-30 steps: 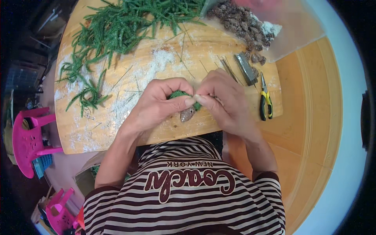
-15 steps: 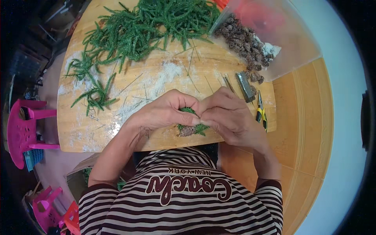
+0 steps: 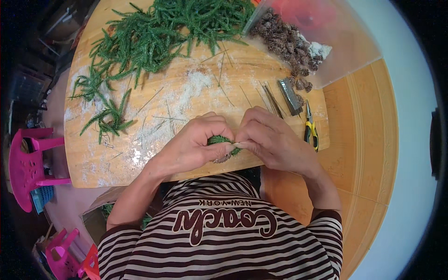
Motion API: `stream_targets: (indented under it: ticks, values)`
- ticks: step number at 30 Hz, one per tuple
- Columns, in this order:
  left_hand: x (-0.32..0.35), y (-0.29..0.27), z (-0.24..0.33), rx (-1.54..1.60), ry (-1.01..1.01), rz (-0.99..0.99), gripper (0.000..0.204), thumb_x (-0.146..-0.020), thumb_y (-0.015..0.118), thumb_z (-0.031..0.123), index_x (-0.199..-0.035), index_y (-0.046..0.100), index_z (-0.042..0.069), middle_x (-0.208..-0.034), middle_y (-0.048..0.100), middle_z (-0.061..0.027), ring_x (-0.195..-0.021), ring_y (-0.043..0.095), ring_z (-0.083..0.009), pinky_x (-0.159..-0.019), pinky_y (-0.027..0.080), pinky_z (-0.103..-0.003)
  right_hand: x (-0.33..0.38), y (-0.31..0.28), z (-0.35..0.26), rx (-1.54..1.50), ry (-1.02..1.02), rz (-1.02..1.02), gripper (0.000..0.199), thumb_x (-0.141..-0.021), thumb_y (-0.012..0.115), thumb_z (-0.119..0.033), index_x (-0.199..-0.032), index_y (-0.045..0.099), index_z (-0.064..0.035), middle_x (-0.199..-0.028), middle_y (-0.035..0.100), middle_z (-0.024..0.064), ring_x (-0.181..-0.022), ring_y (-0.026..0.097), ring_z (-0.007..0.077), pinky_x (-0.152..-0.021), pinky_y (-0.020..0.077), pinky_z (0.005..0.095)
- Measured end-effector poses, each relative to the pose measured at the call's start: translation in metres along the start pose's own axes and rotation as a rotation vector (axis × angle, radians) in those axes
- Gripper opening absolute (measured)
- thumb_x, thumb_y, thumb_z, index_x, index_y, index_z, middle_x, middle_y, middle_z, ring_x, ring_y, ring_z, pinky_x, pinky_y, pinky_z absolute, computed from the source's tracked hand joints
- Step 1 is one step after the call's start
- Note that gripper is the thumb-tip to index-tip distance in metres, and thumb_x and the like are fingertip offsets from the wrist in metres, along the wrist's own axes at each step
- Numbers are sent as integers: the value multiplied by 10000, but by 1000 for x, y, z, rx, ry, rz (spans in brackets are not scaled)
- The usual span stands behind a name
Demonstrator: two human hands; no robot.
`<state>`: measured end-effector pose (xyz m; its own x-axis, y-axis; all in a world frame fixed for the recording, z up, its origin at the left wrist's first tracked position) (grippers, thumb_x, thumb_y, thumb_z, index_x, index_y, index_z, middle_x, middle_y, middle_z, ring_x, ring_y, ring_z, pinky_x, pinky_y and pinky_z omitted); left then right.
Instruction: Assembling decorative artificial plant pieces by wiring small pinecones to plastic greenery stems using pliers.
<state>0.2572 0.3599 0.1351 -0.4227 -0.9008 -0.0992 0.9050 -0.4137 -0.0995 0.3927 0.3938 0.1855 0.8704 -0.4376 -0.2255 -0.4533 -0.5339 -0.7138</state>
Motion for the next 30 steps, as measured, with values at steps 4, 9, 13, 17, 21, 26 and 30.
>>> stream_targets:
  ticks: [4,9,13,17,21,26,30]
  values:
    - [0,2,2,-100,57,6,81,-765,653,73,-795,588,36,-724,535,-63,-786,491,-238,-756,388,-336,3,0,0,-5,26,-19,161,-758,663,-24,-864,542,-28,-810,500,89,-761,525,264,-657,434,343]
    - [-2,5,3,-145,71,-10,77,-758,652,70,-782,587,35,-719,535,-61,-784,491,-236,-746,391,-340,7,1,-1,-40,94,-62,165,-764,658,-20,-881,543,-28,-824,503,90,-754,535,258,-655,446,330]
    - [-2,5,2,-106,46,-16,80,-760,652,67,-788,588,30,-725,532,-58,-791,492,-230,-748,393,-334,6,1,-4,-3,76,-73,175,-769,658,-28,-913,558,-23,-848,515,97,-759,552,261,-647,461,332]
    - [-2,1,3,-46,29,2,85,-765,650,65,-801,588,19,-746,531,-64,-803,494,-224,-742,401,-324,4,-3,-11,62,108,-88,196,-773,660,-37,-948,574,-22,-873,528,104,-764,566,266,-643,476,341]
    - [3,1,-2,36,-9,5,94,-771,639,61,-823,584,4,-765,532,-74,-817,505,-223,-728,413,-314,-2,0,-11,76,22,-129,205,-778,655,-40,-967,578,-14,-881,538,106,-735,578,274,-614,483,344]
    - [5,4,-2,104,-1,7,111,-778,622,57,-858,577,-6,-781,536,-81,-808,528,-221,-709,428,-311,-2,-1,-18,208,-29,-167,198,-771,656,-36,-951,577,-9,-867,542,104,-707,583,277,-589,484,342]
    - [8,4,-3,61,-29,6,125,-782,618,61,-874,569,-8,-792,542,-84,-783,543,-220,-706,432,-313,-6,0,-20,236,-37,-186,159,-777,640,-29,-918,572,-7,-841,535,100,-675,580,276,-556,476,344]
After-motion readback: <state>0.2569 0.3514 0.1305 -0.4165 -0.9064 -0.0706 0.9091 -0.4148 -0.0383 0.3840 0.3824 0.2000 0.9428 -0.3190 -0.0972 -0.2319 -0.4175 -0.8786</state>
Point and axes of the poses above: each hand's wrist, its own x-axis away from the middle knuckle, its own y-axis out of the palm, z = x × y, the point moved 5 cm from there along -x, towards the middle knuckle
